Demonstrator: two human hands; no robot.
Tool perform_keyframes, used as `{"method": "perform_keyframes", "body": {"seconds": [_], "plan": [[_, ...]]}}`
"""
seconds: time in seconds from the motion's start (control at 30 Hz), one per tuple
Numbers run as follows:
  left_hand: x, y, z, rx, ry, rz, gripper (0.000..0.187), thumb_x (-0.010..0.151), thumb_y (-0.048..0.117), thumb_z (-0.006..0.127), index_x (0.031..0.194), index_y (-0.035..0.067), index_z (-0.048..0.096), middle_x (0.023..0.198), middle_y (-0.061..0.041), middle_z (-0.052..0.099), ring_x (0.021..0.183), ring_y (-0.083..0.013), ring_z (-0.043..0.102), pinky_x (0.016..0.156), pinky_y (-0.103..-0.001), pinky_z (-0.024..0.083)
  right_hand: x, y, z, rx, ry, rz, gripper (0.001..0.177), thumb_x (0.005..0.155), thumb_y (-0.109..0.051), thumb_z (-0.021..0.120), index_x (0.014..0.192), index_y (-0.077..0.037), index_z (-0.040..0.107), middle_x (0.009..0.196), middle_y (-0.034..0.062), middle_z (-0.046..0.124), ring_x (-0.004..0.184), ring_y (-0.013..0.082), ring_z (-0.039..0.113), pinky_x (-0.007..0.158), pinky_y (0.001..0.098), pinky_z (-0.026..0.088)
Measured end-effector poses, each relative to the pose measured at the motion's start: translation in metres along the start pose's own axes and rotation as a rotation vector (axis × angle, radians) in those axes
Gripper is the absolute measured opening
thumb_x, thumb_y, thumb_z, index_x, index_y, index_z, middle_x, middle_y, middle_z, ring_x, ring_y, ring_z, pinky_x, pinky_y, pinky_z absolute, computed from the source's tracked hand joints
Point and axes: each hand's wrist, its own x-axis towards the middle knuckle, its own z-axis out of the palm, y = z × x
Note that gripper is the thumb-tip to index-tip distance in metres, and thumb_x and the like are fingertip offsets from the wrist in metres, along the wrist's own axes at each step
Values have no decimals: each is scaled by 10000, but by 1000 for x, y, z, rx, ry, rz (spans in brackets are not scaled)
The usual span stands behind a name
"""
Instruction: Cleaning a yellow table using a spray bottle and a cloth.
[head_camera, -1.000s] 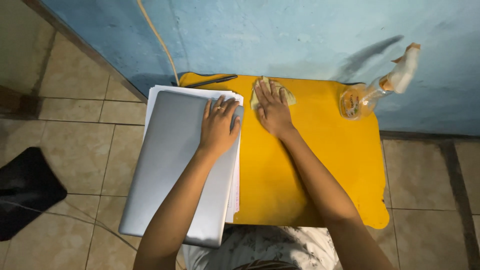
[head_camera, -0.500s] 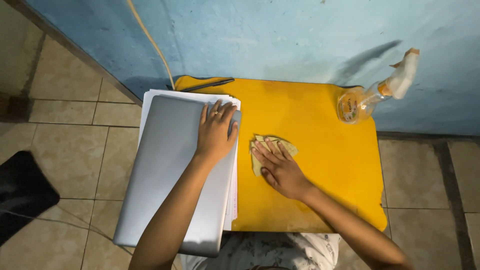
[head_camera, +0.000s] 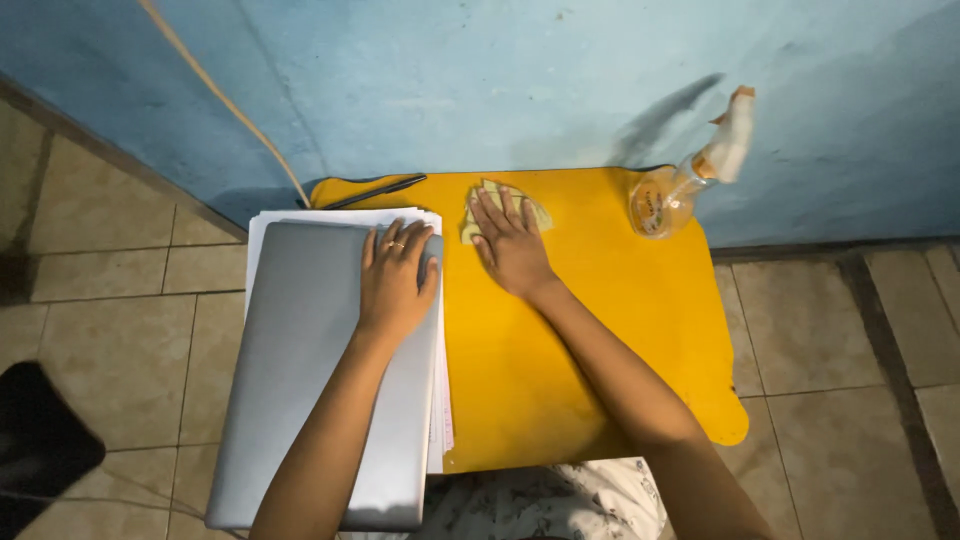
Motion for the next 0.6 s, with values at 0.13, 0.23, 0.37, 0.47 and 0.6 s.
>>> {"method": "perform_keyframes", "body": {"seconds": [0.13, 0.23, 0.37, 0.47, 0.6], "plan": [[-1, 1, 1, -22, -5, -4, 433, 940, 194, 621, 1350, 55, 608, 1413, -115, 620, 1420, -343, 467, 1225, -548, 227, -16, 27, -11, -67, 54, 35, 628, 1047, -326, 507, 1588, -45, 355, 1669, 155, 314, 1546, 422, 236, 1219, 627, 175], [0, 2, 0, -4, -3, -11, 437, 947, 183, 612, 1365, 54, 606, 1428, -110, 615, 1426, -331, 466, 1234, -544, 222, -30, 54, -30, -26, 73, 121, 632, 1048, -308, 504, 1584, -8, 360, 1661, 188, 323, 1531, 444, 257, 1214, 622, 192], [2, 3, -1, 25, -29, -16, 439, 949, 184, 606, 1369, 56, 597, 1434, -116, 608, 1422, -327, 460, 1232, -542, 219, -51, 81, -39, 46, 99, 204, 605, 1058, -271, 495, 1580, 5, 365, 1660, 218, 324, 1530, 475, 258, 1215, 617, 206], [1, 2, 0, 29, -45, -27, 437, 959, 188, 596, 1379, 65, 590, 1443, -117, 603, 1425, -324, 457, 1235, -542, 215, -71, 72, -43, 66, 90, 185, 600, 1051, -247, 505, 1576, 9, 370, 1651, 226, 335, 1527, 482, 259, 1217, 617, 202], [1, 2, 0, 41, -44, -39, 446, 958, 192, 590, 1388, 75, 586, 1440, -111, 604, 1426, -322, 460, 1241, -541, 213, -103, 21, -55, 129, 0, 55, 598, 1014, -224, 536, 1555, -16, 391, 1621, 201, 372, 1530, 464, 261, 1222, 606, 187]]}}
